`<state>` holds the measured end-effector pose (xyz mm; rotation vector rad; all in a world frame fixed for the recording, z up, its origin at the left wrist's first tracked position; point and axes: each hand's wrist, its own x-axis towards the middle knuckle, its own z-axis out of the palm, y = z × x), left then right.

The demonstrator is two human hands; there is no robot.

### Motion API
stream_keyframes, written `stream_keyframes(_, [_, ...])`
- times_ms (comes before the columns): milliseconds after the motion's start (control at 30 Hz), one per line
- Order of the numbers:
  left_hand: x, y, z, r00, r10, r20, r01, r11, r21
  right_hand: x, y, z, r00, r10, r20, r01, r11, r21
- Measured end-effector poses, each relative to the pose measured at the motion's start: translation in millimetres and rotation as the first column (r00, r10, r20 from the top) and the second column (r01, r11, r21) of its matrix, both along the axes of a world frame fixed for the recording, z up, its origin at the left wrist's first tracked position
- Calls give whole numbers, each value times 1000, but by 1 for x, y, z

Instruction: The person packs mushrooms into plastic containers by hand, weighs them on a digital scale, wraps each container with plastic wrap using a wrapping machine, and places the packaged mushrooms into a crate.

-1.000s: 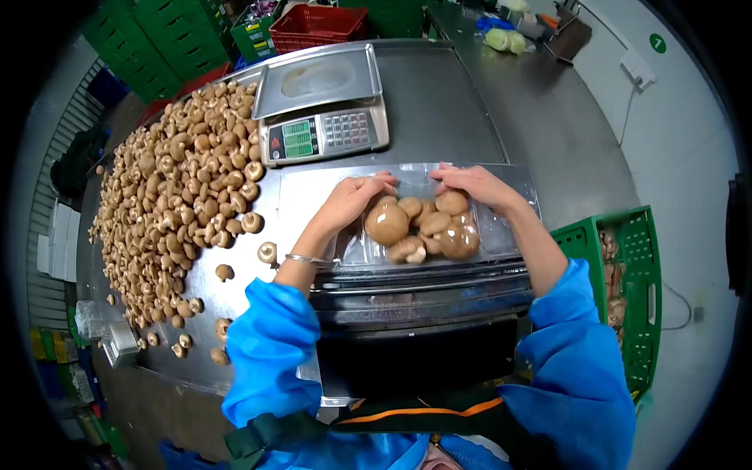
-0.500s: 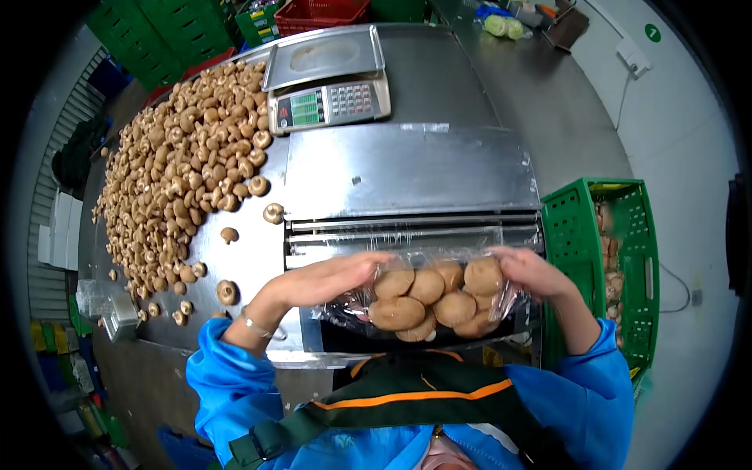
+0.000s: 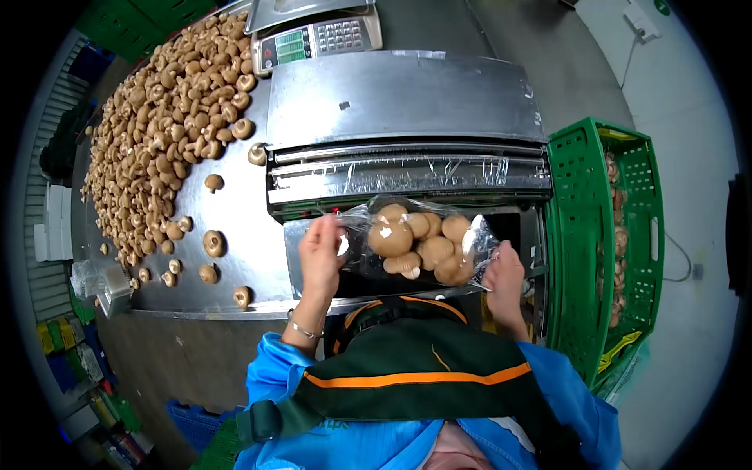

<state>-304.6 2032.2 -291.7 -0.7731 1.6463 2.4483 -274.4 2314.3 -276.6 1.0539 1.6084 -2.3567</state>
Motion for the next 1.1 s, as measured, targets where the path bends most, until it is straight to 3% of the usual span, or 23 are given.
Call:
stream_keyframes(67, [21,-18,3,968,209,141,-232,957,175,8,17,3,989,-125,74,138,970,-202])
stream_keyframes(100, [45,-38,-8,958,211,196,-267,908,323,21,31,9,989,-115,89,138,932,-334])
stream_keyframes(133, [70,-49,-5,919,244,310,-365,824,432,37,30,15,981,-120,149,165,926,-339])
stream_keyframes(167, [98,-61,-10,850,287,441,-467,799,378,53,28,18,969,-130,209,197,919,-342])
stream_keyframes(200, [117,-62,-9,776,311,548,-531,791,303,81,33,-19,947,-159,281,253,905,-342])
stream_keyframes(233, [140,-66,-27,751,314,581,-567,757,323,99,21,-38,966,-111,235,161,966,-201])
stream_keyframes(267, [147,-64,-43,824,177,537,-407,846,345,105,5,-57,936,-80,344,102,994,-47])
stream_keyframes(300, [152,-57,-52,874,32,485,-234,902,362,100,-10,-64,945,1,326,42,991,-125])
stream_keyframes(333, [131,-30,-40,814,-45,579,-96,973,210,96,-21,-85,909,244,337,-340,903,263])
stream_keyframes(367, [110,-3,-27,724,-113,680,69,993,92,94,-37,-88,903,265,339,-330,932,149])
stream_keyframes(400, [98,10,-26,687,-234,688,213,970,118,90,-49,-90,902,279,330,-323,942,85])
stream_keyframes(500, [87,20,-22,727,-570,381,428,812,397,77,-66,-74,884,377,278,-324,921,-217])
stream_keyframes(600, [76,21,15,798,-594,101,486,734,474,66,-43,-19,859,501,108,-361,741,-566])
stream_keyframes(700, [47,39,53,805,-576,-140,571,688,448,66,-15,49,827,532,-181,-482,506,-715])
stream_keyframes(733, [35,50,62,792,-575,-205,602,678,421,64,-7,61,815,518,-260,-526,474,-706])
stream_keyframes(833, [4,85,88,711,-601,-366,703,629,332,49,18,35,751,451,-482,-623,726,-291])
stream_keyframes(867, [-4,97,96,668,-629,-398,741,608,285,32,16,50,874,170,-456,-416,747,-518])
stream_keyframes(900, [-12,107,102,624,-658,-422,775,593,221,14,21,66,924,-110,-367,-205,667,-717])
stream_keyframes(933, [-22,113,108,550,-728,-410,822,558,111,7,50,66,771,-136,-622,-309,775,-552])
stream_keyframes(967, [-32,116,112,466,-802,-373,859,511,-28,-2,84,73,783,-290,-551,-106,809,-577])
stream_keyframes(1000, [-40,110,115,373,-879,-296,878,438,-193,-11,124,87,746,-338,-574,-15,853,-522])
stream_keyframes(1100, [-60,65,111,165,-979,118,758,50,-650,-40,242,134,662,-321,-677,177,945,-275])
